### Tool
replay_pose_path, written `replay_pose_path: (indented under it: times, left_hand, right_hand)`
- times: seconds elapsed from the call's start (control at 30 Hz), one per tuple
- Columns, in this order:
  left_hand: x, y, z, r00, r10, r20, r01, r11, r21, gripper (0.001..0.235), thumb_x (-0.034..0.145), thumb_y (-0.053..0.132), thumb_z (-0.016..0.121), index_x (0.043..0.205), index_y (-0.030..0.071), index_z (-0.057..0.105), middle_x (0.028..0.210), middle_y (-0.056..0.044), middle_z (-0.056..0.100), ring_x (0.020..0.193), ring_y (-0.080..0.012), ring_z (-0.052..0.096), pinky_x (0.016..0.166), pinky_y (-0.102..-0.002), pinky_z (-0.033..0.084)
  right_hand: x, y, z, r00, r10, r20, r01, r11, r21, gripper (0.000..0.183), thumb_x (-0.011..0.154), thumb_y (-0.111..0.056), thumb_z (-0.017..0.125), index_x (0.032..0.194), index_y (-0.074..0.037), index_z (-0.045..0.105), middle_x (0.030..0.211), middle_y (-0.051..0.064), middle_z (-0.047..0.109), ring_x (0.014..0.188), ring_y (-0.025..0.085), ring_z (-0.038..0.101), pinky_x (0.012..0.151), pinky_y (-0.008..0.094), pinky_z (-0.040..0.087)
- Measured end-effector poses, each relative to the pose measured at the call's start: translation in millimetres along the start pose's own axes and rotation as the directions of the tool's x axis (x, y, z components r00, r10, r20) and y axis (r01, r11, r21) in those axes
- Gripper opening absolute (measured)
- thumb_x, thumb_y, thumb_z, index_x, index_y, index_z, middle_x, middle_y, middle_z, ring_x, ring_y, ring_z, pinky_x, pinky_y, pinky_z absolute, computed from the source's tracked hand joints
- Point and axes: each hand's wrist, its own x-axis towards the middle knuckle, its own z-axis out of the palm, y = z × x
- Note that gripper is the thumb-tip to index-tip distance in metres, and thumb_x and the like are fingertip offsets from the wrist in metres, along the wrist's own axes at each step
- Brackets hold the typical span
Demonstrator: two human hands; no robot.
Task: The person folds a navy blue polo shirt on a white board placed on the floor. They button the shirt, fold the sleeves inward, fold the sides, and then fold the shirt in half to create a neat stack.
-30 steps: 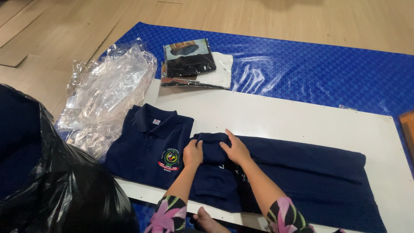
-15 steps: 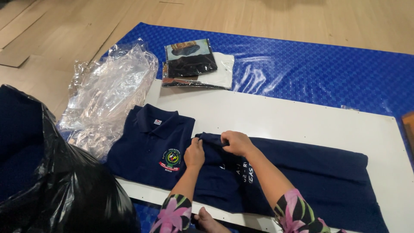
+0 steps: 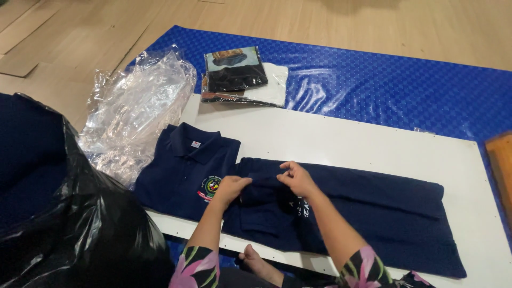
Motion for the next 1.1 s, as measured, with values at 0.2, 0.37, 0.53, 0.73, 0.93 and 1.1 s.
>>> replay_pose_path:
  times: [0.2, 0.37, 0.53, 0.73, 0.93, 1.1]
  left_hand:
    - [0.2, -17.2, 17.2, 1.000, 0.029, 0.010, -0.031, 0.959, 0.281, 0.056, 0.090, 0.050, 0.072, 0.113, 0.000, 0.078, 0.115, -0.024, 0.074, 0.113, -0.0410, 0.069, 0.093, -0.047, 0.057]
    - [4.7, -39.4, 37.9, 0.984, 0.027, -0.179, -0.001, 0.990, 0.144, 0.049, 0.092, 0.044, 0.072, 0.119, 0.004, 0.075, 0.107, -0.017, 0.077, 0.110, -0.0340, 0.071, 0.087, -0.043, 0.059]
    - [4.9, -44.6, 57.4, 0.953, 0.040, -0.299, 0.020, 0.981, 0.195, 0.037, 0.102, 0.037, 0.058, 0.120, 0.007, 0.070, 0.106, -0.019, 0.076, 0.108, -0.0344, 0.072, 0.086, -0.044, 0.061]
    - [-24.3, -7.9, 58.9, 0.964, 0.084, -0.254, 0.046, 0.884, 0.465, 0.032, 0.107, 0.038, 0.047, 0.117, 0.011, 0.062, 0.096, -0.020, 0.076, 0.097, -0.0347, 0.076, 0.081, -0.045, 0.064]
    - [-9.9, -30.4, 77.8, 0.945, 0.144, -0.295, 0.073, 0.785, 0.615, 0.028, 0.106, 0.040, 0.048, 0.105, 0.014, 0.055, 0.081, -0.012, 0.072, 0.079, -0.0295, 0.077, 0.069, -0.044, 0.064]
    - [2.5, -38.3, 70.9, 0.565, 0.772, -0.293, -0.061, 0.392, 0.918, 0.037, 0.080, 0.054, 0.072, 0.083, 0.020, 0.058, 0.076, -0.002, 0.057, 0.070, -0.0260, 0.064, 0.055, -0.038, 0.051]
  right_hand:
    - [-40.6, 17.6, 38.6, 0.985, -0.019, -0.174, 0.040, 0.992, 0.120, 0.064, 0.086, -0.031, 0.081, 0.142, -0.007, 0.058, 0.146, 0.027, 0.056, 0.142, 0.042, 0.044, 0.119, 0.051, 0.038]
    - [-44.3, 24.0, 43.4, 0.953, 0.093, -0.287, -0.137, 0.981, -0.138, 0.058, 0.089, -0.059, 0.074, 0.126, -0.015, 0.069, 0.126, 0.010, 0.071, 0.126, 0.028, 0.062, 0.104, 0.042, 0.052]
    - [-39.3, 3.8, 48.8, 0.939, 0.114, -0.324, -0.188, 0.960, -0.209, 0.053, 0.097, -0.070, 0.053, 0.112, -0.022, 0.070, 0.113, 0.006, 0.076, 0.113, 0.030, 0.070, 0.094, 0.045, 0.056]
    - [-41.7, 17.3, 56.9, 0.906, -0.062, -0.419, -0.172, 0.850, -0.498, 0.041, 0.106, -0.056, 0.042, 0.100, -0.020, 0.061, 0.085, 0.010, 0.075, 0.086, 0.031, 0.076, 0.076, 0.044, 0.060]
    - [-31.6, 55.2, 71.3, 0.751, -0.456, -0.476, -0.147, 0.589, -0.795, 0.024, 0.103, -0.047, 0.048, 0.117, -0.028, 0.052, 0.097, -0.001, 0.062, 0.056, 0.022, 0.070, 0.052, 0.036, 0.060]
    - [-31.0, 28.6, 68.2, 0.464, -0.800, -0.379, 0.134, 0.487, -0.863, 0.025, 0.096, -0.035, 0.058, 0.114, -0.020, 0.067, 0.140, 0.012, 0.060, 0.115, 0.030, 0.061, 0.088, 0.041, 0.047]
